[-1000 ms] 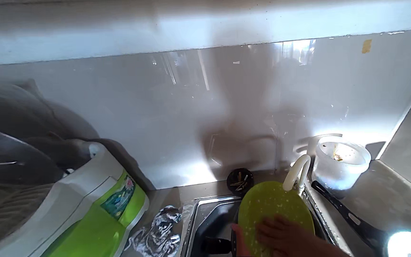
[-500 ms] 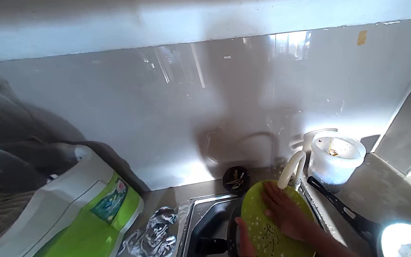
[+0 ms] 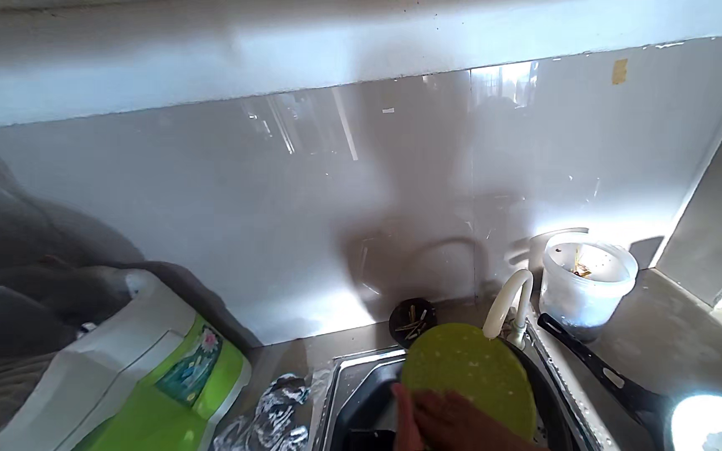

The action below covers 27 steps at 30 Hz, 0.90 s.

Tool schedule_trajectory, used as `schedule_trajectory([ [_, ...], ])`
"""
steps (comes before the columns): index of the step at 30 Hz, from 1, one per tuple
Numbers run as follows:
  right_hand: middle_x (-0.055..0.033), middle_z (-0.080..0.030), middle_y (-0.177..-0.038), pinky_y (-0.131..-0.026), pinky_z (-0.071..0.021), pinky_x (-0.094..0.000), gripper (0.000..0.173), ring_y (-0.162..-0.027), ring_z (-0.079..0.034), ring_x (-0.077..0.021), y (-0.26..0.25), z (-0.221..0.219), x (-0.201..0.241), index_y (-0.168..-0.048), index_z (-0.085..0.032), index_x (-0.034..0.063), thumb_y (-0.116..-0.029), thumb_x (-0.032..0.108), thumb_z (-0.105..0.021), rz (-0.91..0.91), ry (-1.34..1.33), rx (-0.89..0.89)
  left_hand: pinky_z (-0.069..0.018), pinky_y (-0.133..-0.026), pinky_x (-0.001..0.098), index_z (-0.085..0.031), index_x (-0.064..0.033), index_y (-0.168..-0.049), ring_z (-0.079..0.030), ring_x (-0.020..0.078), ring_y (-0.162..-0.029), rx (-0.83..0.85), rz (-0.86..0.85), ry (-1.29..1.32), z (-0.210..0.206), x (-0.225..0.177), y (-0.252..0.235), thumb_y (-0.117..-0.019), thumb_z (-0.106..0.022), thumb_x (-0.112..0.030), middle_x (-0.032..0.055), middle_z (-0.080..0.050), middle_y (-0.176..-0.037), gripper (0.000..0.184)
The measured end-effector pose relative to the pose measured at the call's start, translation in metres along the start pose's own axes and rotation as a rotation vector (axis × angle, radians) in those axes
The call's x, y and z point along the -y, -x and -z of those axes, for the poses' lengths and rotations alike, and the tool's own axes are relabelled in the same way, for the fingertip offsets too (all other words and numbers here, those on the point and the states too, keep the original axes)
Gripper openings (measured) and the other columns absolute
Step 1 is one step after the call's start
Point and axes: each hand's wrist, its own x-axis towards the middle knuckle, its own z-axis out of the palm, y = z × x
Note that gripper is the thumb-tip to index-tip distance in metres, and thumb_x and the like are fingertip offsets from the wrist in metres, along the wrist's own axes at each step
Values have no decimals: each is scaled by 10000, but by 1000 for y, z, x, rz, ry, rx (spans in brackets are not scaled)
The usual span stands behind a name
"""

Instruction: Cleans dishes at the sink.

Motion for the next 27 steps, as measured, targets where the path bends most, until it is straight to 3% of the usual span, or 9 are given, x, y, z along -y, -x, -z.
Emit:
schedule_trajectory([
  [3,-226,-636,-1352,-1010,-521,-570,414,-1212,-656,-367,21,17,48,-1434,-527,-26,-1077,180,-490,-35,-96,-220,-595,-863,448,-384,-109,-1494,-671,201,-1085,-93,-15,-317,-25,-51,28,-1098,-232,-521,116,-636,-1277,592],
  [6,-123,-735,-981,-822,-600,-384,252,-877,-716,-175,30,20,50,-1217,-660,-57,-1019,54,-549,-217,-491,-714,-339,-1196,505,-160,85,-1586,-262,374,-1517,156,-322,-733,-44,-42,58,-1090,-381,-295,305,-162,-1646,662],
  [9,-78,-719,-1172,-966,-567,-378,356,-1099,-682,-153,36,-1,26,-1264,-613,-38,-1076,194,-419,-216,-1175,-1047,-212,-1239,611,-600,52,-1370,-319,472,-1484,297,-756,-1236,-63,20,69,-1073,-450,-312,309,-436,-1527,493],
  [12,-143,-321,-1653,-1193,-321,-577,754,-1522,-326,-326,31,-23,13,-1591,-265,66,-1052,579,-391,80,-1714,-1353,-171,-1213,681,-667,-130,-1368,-354,371,-1497,424,-720,-1653,-77,76,50,-1083,-343,-451,102,-491,-1556,537],
  [14,-128,-211,-1689,-1220,-295,-491,641,-1538,-279,-257,32,6,19,-1630,-87,66,-1106,435,-106,-109,-1731,-1425,-119,-1225,673,-645,-220,-1406,-314,331,-1523,483,-642,-1789,-94,83,19,-1089,-307,-463,24,-452,-1592,523],
  [16,-62,-727,-1132,-874,-596,-327,370,-1023,-710,-128,59,27,18,-1251,-577,22,-1110,172,-269,-648,-1433,-1461,-196,-1212,659,-662,-230,-1387,-406,393,-1461,337,-713,-1765,-103,79,-21,-1074,-368,-454,86,-522,-1533,484],
  [18,-4,-715,-822,-722,-617,-321,269,-764,-710,-95,95,21,-14,-1020,-633,56,-1085,138,-384,-698,-1255,-1357,-288,-1208,578,-642,-134,-1390,-403,445,-1442,151,-574,-1712,-112,61,-52,-1055,-447,-457,200,-533,-1491,504],
  [24,5,-706,-783,-694,-600,-300,244,-726,-694,-83,79,20,-30,-951,-667,59,-1052,105,-450,-659,-1155,-1254,-315,-1192,552,-745,-149,-1235,-503,321,-1404,609,-841,-1739,-119,77,-45,-1069,-445,-383,93,-624,-1424,416],
  [27,-6,-717,-800,-699,-617,-312,254,-740,-711,-91,82,21,-27,-993,-669,49,-1064,122,-436,-661,-1160,-1265,-416,-1132,486,-734,-123,-1221,-597,284,-1276,435,-632,-1700,-103,36,-59,-1057,-466,-399,104,-685,-1295,419],
])
